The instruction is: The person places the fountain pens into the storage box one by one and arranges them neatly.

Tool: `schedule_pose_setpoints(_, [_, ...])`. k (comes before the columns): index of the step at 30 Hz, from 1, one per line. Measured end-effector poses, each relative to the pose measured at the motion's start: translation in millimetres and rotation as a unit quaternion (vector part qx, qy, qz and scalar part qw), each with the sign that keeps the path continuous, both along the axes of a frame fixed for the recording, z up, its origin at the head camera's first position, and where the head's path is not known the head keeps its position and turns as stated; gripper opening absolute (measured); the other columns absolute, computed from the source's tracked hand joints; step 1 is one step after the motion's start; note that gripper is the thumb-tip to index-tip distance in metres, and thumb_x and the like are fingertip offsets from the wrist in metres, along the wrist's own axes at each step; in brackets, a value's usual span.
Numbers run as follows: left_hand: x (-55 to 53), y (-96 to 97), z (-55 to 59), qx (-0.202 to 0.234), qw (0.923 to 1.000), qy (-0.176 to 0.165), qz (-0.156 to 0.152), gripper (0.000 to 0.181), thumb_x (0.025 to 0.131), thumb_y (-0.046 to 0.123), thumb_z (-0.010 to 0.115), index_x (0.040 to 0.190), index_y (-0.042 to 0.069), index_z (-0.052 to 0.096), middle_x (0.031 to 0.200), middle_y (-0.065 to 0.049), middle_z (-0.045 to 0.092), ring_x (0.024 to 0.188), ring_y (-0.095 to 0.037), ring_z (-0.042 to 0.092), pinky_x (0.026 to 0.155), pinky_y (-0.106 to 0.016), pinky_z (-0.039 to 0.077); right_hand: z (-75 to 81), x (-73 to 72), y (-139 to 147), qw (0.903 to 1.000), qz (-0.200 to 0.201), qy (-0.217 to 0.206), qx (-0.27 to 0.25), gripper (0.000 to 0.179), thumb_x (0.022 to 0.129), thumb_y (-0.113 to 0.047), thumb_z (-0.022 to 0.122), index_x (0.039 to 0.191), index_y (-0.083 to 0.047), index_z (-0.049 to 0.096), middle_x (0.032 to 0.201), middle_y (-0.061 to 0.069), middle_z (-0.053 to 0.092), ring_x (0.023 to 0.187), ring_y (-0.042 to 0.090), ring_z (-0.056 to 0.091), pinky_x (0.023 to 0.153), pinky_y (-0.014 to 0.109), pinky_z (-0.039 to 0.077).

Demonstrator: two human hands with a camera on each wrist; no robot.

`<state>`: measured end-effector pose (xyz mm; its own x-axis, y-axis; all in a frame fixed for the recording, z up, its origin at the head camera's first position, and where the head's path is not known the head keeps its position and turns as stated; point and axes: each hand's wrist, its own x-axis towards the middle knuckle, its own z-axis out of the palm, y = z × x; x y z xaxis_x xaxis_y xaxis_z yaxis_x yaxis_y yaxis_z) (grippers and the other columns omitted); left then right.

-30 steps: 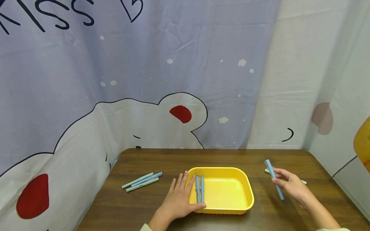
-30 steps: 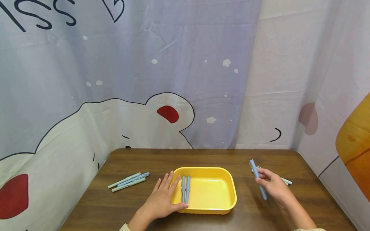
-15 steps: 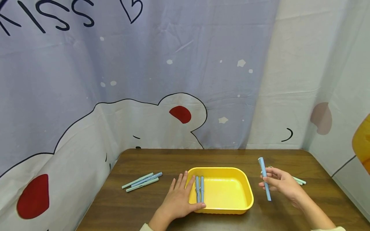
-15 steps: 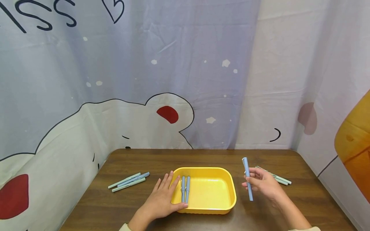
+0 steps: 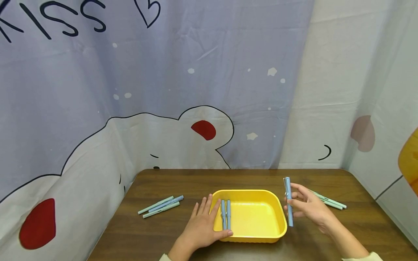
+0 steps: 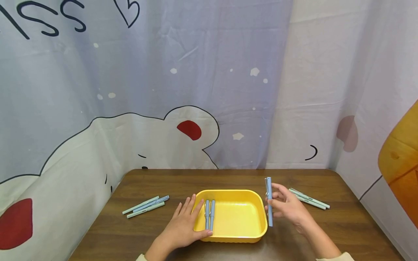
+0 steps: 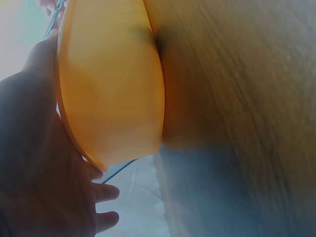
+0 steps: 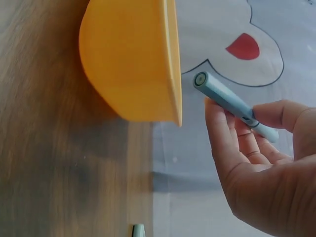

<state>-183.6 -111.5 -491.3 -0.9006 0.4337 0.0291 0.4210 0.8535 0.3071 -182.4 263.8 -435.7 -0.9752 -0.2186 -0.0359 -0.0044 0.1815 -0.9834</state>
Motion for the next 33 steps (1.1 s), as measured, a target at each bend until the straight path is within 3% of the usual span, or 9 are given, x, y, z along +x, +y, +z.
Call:
schedule_pose_setpoints(6, [-0.7, -0.1, -1.7, 0.003, 1.0000, 0.000, 0.001, 0.104, 0.085, 0.080, 0.054, 0.163, 0.018, 0.024, 0.169, -0.018, 0.012, 0.154, -0.039, 0.016, 0.120, -0.062, 0.016, 1.4, -1.4, -14, 0.9997, 0.013, -0.012, -0.019, 0.069, 0.100, -0.010, 0.061, 0.156, 0.004, 0.023, 0.123, 0.028, 0.059, 0.103, 0.041, 0.069, 0.079, 0.052, 0.060])
schedule_pose_setpoints(16, [-0.4, 0.1, -1.1, -0.002, 1.0000, 0.001, 0.000, 0.104, 0.084, 0.081, 0.054, 0.163, 0.019, 0.024, 0.169, -0.016, 0.011, 0.154, -0.039, 0.016, 0.120, -0.062, 0.016, -1.4, -7.5, -31, 0.9989, 0.030, -0.019, -0.030, 0.070, 0.099, -0.006, 0.060, 0.156, 0.006, 0.020, 0.116, 0.021, 0.061, 0.100, 0.038, 0.069, 0.078, 0.050, 0.060])
schedule_pose_setpoints(25, [0.3, -0.1, 0.0, -0.005, 1.0000, 0.003, 0.001, 0.104, 0.085, 0.081, 0.054, 0.163, 0.019, 0.024, 0.169, -0.018, 0.012, 0.154, -0.040, 0.017, 0.120, -0.062, 0.016, -8.7, -10.6, -49, 0.9988, 0.024, -0.026, -0.035, 0.071, 0.095, 0.000, 0.060, 0.155, 0.007, 0.023, 0.107, 0.019, 0.055, 0.092, 0.031, 0.070, 0.077, 0.051, 0.061])
schedule_pose_setpoints(33, [0.0, -0.2, -0.2, -0.002, 1.0000, 0.005, 0.000, 0.104, 0.085, 0.080, 0.054, 0.163, 0.018, 0.025, 0.169, -0.017, 0.012, 0.154, -0.039, 0.017, 0.120, -0.062, 0.016, -14.6, -11.0, -63, 0.9985, 0.023, -0.036, -0.034, 0.071, 0.093, 0.004, 0.060, 0.154, 0.007, 0.024, 0.102, 0.017, 0.051, 0.091, 0.034, 0.071, 0.074, 0.051, 0.061])
